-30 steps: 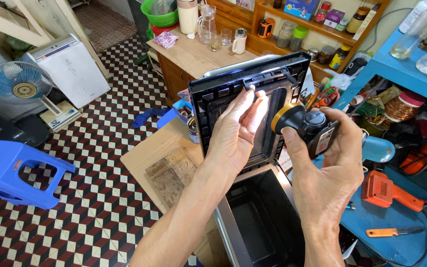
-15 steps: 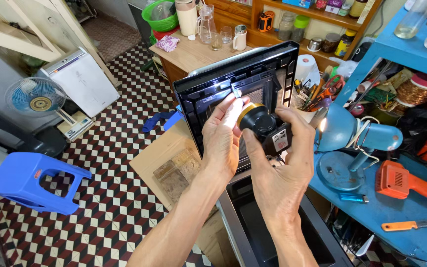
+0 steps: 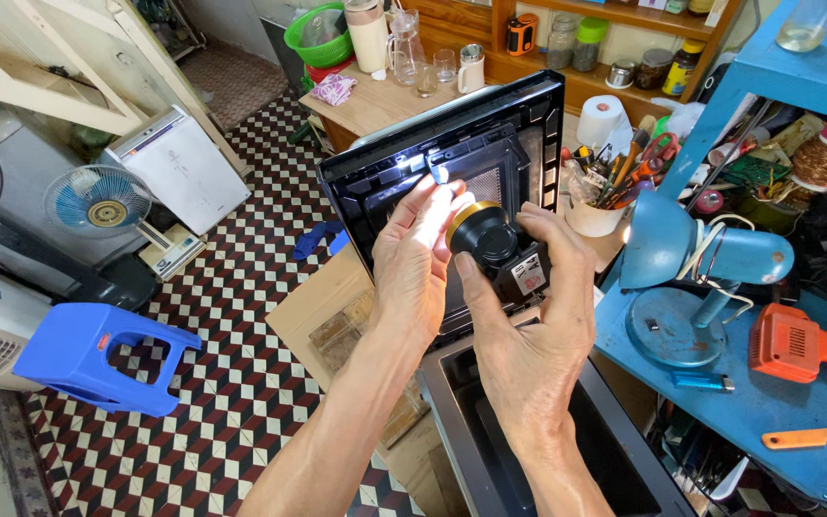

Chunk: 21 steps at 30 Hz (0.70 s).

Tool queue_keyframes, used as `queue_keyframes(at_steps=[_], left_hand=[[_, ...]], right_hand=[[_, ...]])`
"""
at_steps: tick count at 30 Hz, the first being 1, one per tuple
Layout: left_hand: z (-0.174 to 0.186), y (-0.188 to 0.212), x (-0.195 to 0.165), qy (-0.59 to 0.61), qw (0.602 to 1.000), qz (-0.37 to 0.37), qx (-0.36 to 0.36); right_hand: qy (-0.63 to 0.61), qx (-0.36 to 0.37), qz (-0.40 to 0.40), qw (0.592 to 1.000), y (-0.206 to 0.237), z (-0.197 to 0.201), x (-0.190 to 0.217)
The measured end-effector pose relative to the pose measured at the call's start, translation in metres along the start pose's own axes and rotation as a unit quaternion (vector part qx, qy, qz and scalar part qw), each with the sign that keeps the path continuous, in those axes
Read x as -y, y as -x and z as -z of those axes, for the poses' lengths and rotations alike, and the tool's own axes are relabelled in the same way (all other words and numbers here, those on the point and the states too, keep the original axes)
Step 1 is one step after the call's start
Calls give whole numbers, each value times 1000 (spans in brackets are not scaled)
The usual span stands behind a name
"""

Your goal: The person uses a flashlight to inspect the microwave door hinge area, then retrieves a screwdriver and a small metal hinge part from a workbench. They repeatedly test-fit the hinge into the microwave door frame, adjusting its position and orientation to check alignment.

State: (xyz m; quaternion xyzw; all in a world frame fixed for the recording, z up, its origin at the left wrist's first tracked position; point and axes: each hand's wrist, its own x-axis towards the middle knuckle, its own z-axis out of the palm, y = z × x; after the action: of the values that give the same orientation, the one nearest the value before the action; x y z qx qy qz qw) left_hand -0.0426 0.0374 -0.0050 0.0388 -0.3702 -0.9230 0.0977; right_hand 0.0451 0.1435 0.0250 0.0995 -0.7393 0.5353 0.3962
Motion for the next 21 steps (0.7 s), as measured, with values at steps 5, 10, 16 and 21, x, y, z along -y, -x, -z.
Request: queue_keyframes(at_steps=[5,10,16,21], left_hand=[[-4,3,-5,-1,1000,2,-2],[-8,6,-11,6,1000,-1,13],[-8,11,-20,34,999,31,9],[1,13,-16,45,998,45,19]], right_hand=[[8,5,-1,1000,0,-2,2],[3,10,-5,1000,-1,-3,4],[2,25,13,1000,-3,-6,14],[34,21,26,999,-9,-12,22]])
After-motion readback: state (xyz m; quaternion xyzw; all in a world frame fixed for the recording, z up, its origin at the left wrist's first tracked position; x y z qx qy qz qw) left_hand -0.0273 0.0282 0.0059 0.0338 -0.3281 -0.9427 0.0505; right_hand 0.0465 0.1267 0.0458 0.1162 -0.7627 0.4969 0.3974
